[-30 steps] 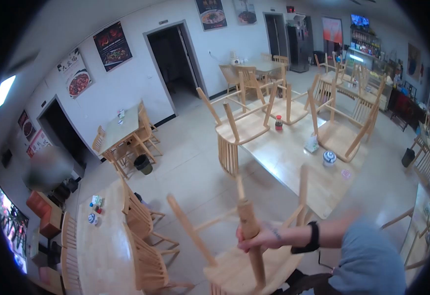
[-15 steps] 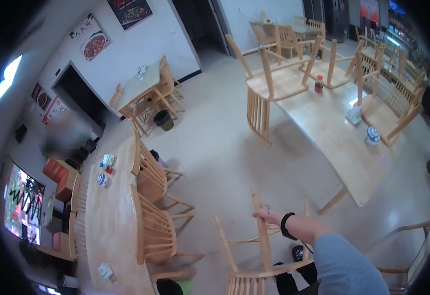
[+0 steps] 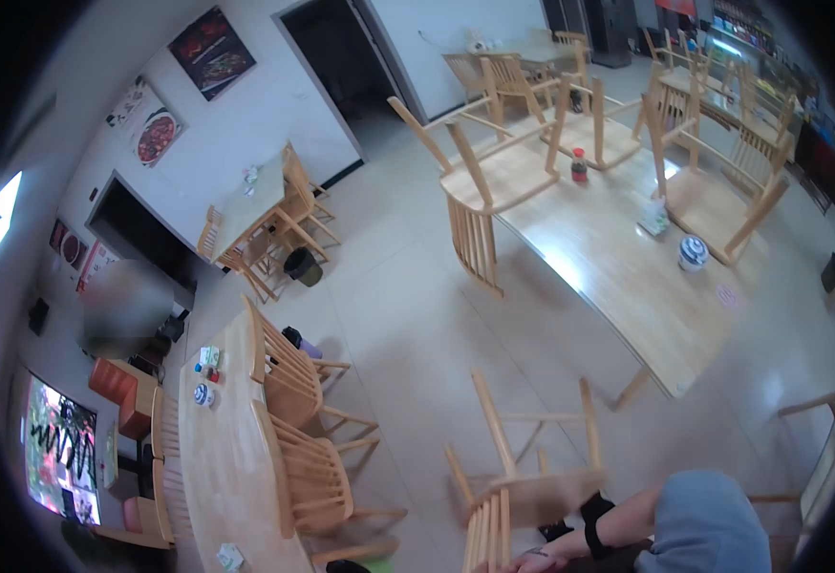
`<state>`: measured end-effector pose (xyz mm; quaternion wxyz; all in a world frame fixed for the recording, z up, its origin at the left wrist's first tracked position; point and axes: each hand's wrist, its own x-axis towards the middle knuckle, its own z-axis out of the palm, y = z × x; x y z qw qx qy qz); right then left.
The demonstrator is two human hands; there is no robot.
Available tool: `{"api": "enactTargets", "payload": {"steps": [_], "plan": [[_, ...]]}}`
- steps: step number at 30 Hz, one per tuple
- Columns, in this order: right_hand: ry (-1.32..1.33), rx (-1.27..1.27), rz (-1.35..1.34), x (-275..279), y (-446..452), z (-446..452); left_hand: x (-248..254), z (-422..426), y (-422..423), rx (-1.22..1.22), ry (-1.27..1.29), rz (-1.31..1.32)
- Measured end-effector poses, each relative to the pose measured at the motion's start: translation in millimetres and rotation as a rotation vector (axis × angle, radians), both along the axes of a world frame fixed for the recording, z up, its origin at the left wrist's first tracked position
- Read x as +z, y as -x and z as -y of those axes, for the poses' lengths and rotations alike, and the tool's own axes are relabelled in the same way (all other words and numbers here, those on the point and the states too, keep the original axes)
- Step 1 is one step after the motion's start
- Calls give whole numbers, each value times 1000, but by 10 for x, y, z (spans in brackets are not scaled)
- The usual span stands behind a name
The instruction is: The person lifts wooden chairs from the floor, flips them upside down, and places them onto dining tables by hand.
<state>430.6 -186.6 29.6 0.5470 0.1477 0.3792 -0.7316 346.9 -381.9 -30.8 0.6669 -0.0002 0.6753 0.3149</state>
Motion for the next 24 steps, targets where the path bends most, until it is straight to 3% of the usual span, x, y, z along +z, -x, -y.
{"api": "enactTargets", "payload": {"steps": [2, 4, 5, 8, 9, 11, 14, 17, 20, 23, 24], "plan": [[263, -450, 44, -227, -98, 475, -136, -91, 255, -304, -168, -176], [433, -799, 153, -750, -14, 713, -42, -97, 367, -148, -323, -122], [475, -920, 236, -920, 17, 779, 113, -171, 480, -38, -273, 48], [277, -1223, 354, -409, 442, 289, 721, -323, 783, 200, -455, 370], [210, -1257, 343, -397, 563, 123, 885, -280, 838, 103, -549, 245], [355, -1248, 208, -461, 729, -225, 1207, -199, 910, -84, -734, -15], [183, -1306, -143, -91, 677, -732, 1698, -473, 846, -349, -714, -341], [-261, -1214, -270, 146, 393, -922, 1671, -972, 1114, -373, -577, -337], [-312, -686, -415, -19, 37, -649, 1678, -1685, 1268, -366, -632, -289], [-509, -633, -657, 272, -74, -553, 1791, -2685, 1258, -333, -640, -287], [-501, -805, -620, 169, -17, -610, 1740, -3031, 1284, -359, -651, -339]]}}
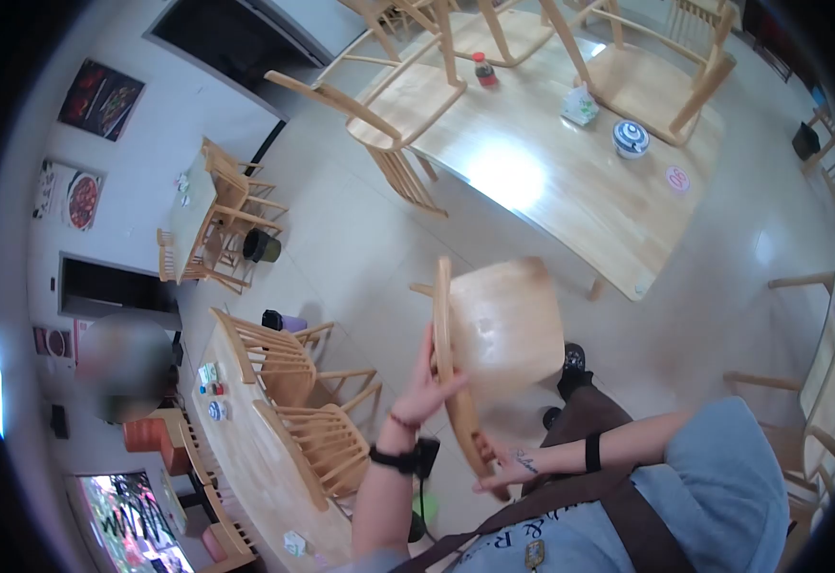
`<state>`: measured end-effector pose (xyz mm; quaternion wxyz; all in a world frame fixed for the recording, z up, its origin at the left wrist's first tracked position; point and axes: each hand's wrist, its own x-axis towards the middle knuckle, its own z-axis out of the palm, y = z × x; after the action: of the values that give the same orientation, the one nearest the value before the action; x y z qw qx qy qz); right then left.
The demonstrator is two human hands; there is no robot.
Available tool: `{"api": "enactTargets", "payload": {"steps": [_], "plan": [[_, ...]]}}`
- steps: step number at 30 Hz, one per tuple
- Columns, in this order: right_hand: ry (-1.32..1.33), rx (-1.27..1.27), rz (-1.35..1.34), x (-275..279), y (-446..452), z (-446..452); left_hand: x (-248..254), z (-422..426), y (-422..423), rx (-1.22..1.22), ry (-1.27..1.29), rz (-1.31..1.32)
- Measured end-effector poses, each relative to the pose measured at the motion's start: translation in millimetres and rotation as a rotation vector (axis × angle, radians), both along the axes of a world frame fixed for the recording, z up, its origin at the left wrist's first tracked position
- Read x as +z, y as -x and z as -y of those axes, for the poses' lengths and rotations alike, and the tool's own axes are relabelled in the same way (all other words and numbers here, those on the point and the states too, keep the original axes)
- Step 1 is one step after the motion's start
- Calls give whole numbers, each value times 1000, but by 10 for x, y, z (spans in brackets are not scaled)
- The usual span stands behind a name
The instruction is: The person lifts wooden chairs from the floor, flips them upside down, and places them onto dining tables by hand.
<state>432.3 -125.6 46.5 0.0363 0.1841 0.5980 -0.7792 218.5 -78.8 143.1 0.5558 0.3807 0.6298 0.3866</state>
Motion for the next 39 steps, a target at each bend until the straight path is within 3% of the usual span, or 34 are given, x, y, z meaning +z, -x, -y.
{"api": "enactTargets", "payload": {"steps": [2, 4, 6, 9, 10, 13, 18, 21, 23, 25, 27, 30, 31, 32, 35, 36, 37, 39], "plan": [[115, -325, -33, -269, 144, -206, -237, -688, 79, 73, -68, -57], [130, -410, -84, 44, 117, -1020, -183, -1466, 75, 104, -24, -134], [-162, -406, 84, 283, 56, -1782, -448, -2166, 59, 205, -34, -124], [-441, -460, 93, 373, -142, -2448, -497, -2842, -59, 266, -42, -56], [-440, -431, 114, 426, -196, -2635, -535, -2974, -41, 285, -44, -108], [-442, -378, 174, 582, -293, -2905, -217, -3117, -146, 384, -50, 124], [-564, -358, 394, 514, -172, -2968, -743, -2973, 104, 427, -135, 343], [-597, -326, 457, -43, -80, -2959, -1291, -2856, 137, 422, -114, 416], [-711, -409, 456, -482, -58, -2899, -1547, -2827, 290, 277, 44, 393], [-588, -317, 681, -219, 111, -3078, -1334, -2824, 456, 190, 270, 273], [-510, -100, 806, -19, 340, -3305, -1712, -2710, 1016, -72, 92, 236], [-802, 15, 850, 481, 890, -3445, -1716, -2372, 1990, -269, -17, 170], [-904, -83, 695, 555, 1070, -3565, -1652, -2157, 2326, -291, -20, 150], [-993, -183, 522, 631, 1305, -3735, -1595, -1939, 2685, -242, -24, 60], [-1206, -323, 184, 1606, 2523, -4326, -1724, -1237, 3865, -103, 17, -291], [-1266, -363, 98, 1792, 2849, -4512, -1801, -994, 4186, -12, 149, -349], [-1247, -359, 102, 1907, 3178, -4754, -1869, -772, 4473, 79, 282, -401], [-1330, -409, 158, 1845, 3697, -5163, -2221, -327, 4978, 274, 236, -431]]}}
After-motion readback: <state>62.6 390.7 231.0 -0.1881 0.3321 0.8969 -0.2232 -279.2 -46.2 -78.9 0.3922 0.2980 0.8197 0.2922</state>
